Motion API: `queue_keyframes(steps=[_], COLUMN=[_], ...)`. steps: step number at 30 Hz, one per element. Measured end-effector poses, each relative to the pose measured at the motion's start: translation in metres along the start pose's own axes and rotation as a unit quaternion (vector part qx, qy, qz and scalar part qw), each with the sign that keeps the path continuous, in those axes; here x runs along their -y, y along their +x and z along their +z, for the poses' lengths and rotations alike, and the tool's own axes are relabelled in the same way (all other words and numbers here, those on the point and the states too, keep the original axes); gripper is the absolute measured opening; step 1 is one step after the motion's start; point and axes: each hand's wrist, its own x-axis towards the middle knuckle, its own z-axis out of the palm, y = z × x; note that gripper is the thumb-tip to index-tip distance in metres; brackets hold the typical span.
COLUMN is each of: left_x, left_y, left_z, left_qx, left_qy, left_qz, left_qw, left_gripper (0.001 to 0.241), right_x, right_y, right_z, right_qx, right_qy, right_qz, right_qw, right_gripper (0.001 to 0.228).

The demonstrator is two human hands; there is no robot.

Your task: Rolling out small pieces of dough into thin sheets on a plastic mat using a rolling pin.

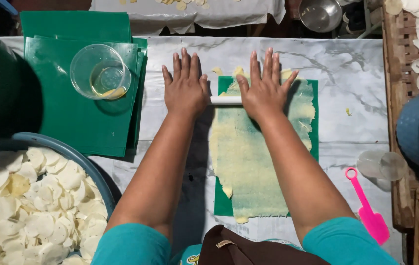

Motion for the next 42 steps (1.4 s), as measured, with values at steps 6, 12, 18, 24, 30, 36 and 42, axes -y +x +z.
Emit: queue_keyframes(steps=[6,12,18,24,30,36,42], left_x=[0.021,0.028,0.046,0.031,0.018,-0.003,-0.014], left_y=[0.062,0.017,0.002,-0.069,-0.068,-0.049,-0.095], left_z=[0.02,-0.015,-0.002,0.006,0.007,0.013,-0.006], left_qx=[-0.31,-0.029,-0.14,-0.113,-0.152,-0.062,-0.036], left_qy=[-0.094,-0.083,0.009,-0.033,-0.09,-0.03,-0.006], left_qz=[0.118,0.364,0.304,0.313,0.222,-0.022,0.009], left_qw=[0.939,0.927,0.942,0.943,0.959,0.997,0.999], left_gripper=[0.039,0.051,0.033,0.04,0.057,0.077,0.065], right_x=[-0.009,-0.044,-0.06,-0.079,-0.046,-0.035,-0.03], right_y=[0.061,0.053,0.008,-0.072,-0.1,-0.046,-0.086], right_z=[0.013,-0.002,0.005,0.024,-0.01,0.016,0.015], right_qx=[-0.164,-0.259,-0.136,-0.2,-0.13,-0.084,-0.039], right_qy=[0.06,0.374,0.077,0.032,0.158,0.027,0.0], right_qz=[0.009,-0.222,-0.312,-0.289,-0.216,-0.052,-0.063], right_qw=[0.985,0.862,0.937,0.936,0.955,0.995,0.997], right_gripper=[0.07,0.031,0.047,0.042,0.052,0.066,0.066])
